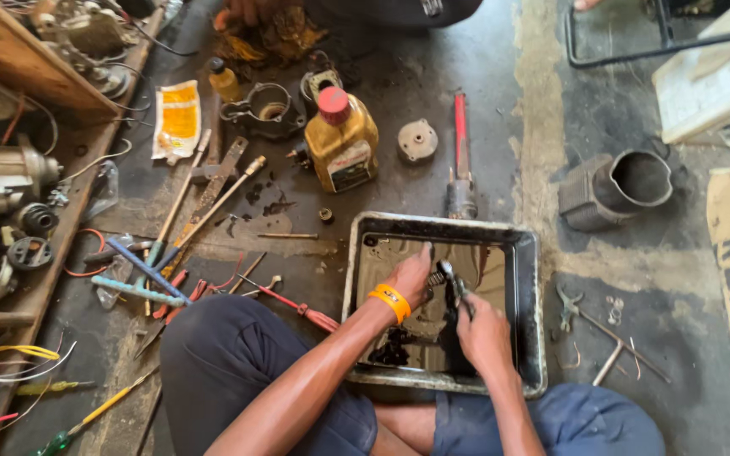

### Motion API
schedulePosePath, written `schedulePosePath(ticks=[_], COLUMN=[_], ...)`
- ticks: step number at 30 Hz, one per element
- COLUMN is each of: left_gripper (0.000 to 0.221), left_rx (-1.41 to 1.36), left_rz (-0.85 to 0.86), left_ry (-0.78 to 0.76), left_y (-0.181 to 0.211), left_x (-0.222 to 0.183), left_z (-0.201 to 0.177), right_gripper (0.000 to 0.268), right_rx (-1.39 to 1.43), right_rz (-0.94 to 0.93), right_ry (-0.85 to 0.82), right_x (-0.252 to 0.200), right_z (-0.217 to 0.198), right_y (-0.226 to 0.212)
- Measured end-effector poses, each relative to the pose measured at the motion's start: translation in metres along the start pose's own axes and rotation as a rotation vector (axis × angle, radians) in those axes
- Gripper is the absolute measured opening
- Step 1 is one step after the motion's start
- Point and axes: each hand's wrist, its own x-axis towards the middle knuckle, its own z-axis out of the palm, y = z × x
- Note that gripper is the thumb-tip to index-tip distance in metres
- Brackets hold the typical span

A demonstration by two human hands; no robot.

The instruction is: The person sits on the floor and scrubs a small mechanical part in a metal tray filled with dark liquid using a brush. They repeatedly dip the part and brush into the liquid, scrubbing the surface to remove grime.

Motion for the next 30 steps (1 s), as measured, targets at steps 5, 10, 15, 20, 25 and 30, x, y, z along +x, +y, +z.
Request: schedulePosePath(ticks=[5,10,15,20,25,30], left_gripper=[0.092,0.087,0.088,0.068,0.074,0.087], left_rx=[0.007,-0.019,-0.001,0.085,-0.009,-0.038], left_rz=[-0.071,0.044,-0.033,-0.037,0.050,-0.010], left_ry=[-0.088,0.093,0.091,0.051,0.085,-0.012], left_y=[0.002,0.021,0.033,0.032,0.039,0.046], left_x=[0.002,-0.010,-0.019,-0.015,-0.022,-0.021], left_z=[0.000,-0.034,-0.048,-0.046,-0.052,-0.060], right_gripper=[0.026,0.027,0.028,0.031,0.033,0.033], right_rx=[0.099,0.174,0.185,0.098,0.104,0.139], right_rz=[-0.055,0.006,0.033,0.031,-0.072,0.235], right_ry=[-0.052,-0.004,-0.010,-0.256,-0.233,-0.251], right_x=[0.005,0.009,0.007,0.004,0.000,0.004], right_z=[0.001,-0.010,-0.014,-0.026,-0.036,-0.043], right_y=[0.008,0.014,0.026,0.038,0.039,0.016])
